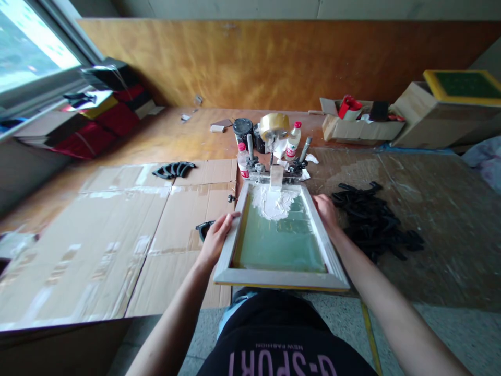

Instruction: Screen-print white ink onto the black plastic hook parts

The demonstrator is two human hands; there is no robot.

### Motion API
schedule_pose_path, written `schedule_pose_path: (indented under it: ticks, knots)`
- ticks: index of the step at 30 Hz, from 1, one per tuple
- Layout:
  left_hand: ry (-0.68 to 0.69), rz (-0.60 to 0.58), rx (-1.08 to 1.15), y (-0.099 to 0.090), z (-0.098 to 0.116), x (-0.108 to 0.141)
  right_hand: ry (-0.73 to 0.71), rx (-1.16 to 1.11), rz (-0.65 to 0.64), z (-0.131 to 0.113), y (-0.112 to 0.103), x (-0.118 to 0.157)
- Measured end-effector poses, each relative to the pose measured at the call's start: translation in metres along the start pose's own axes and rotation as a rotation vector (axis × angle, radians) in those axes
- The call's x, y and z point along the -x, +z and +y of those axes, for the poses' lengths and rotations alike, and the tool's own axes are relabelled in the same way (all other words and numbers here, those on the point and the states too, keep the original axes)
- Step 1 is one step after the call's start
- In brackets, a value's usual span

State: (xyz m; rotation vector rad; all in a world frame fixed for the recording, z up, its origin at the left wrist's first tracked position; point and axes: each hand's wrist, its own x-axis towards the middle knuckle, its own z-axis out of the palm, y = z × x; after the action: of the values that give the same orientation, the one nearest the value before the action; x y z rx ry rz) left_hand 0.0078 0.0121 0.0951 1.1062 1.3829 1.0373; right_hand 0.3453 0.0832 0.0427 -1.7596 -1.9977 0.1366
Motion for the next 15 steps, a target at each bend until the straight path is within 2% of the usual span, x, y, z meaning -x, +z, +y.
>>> schedule_pose_path:
  ticks: [2, 4, 6, 8, 10, 12, 15]
  knots:
    - [-0.069, -0.009, -0.029, 0.0, -0.032, 0.003, -0.013, -0.007, 0.101, -0.005, -0.008, -0.021]
    - [-0.11, -0.008, -0.07, 0.003, -0.061, 0.0, -0.152, -0.014, 0.137, -0.027, -0.005, -0.046]
    - [-0.117, 0.007, -0.151, 0.005, -0.081, -0.005, -0.287, 0.006, 0.06, -0.056, 0.003, -0.066]
    - [-0.12, 0.019, -0.209, 0.005, -0.092, -0.009, -0.305, 0.058, -0.06, -0.078, 0.012, -0.078]
    - [-0.129, 0.017, -0.219, 0.004, -0.097, -0.011, -0.274, 0.118, -0.175, -0.089, 0.019, -0.078]
    - [-0.136, 0.009, -0.21, 0.004, -0.098, -0.011, -0.264, 0.167, -0.255, -0.091, 0.022, -0.066]
    - [-0.144, 0.014, -0.183, 0.004, -0.1, -0.009, -0.347, 0.203, -0.292, -0.087, 0.02, -0.036]
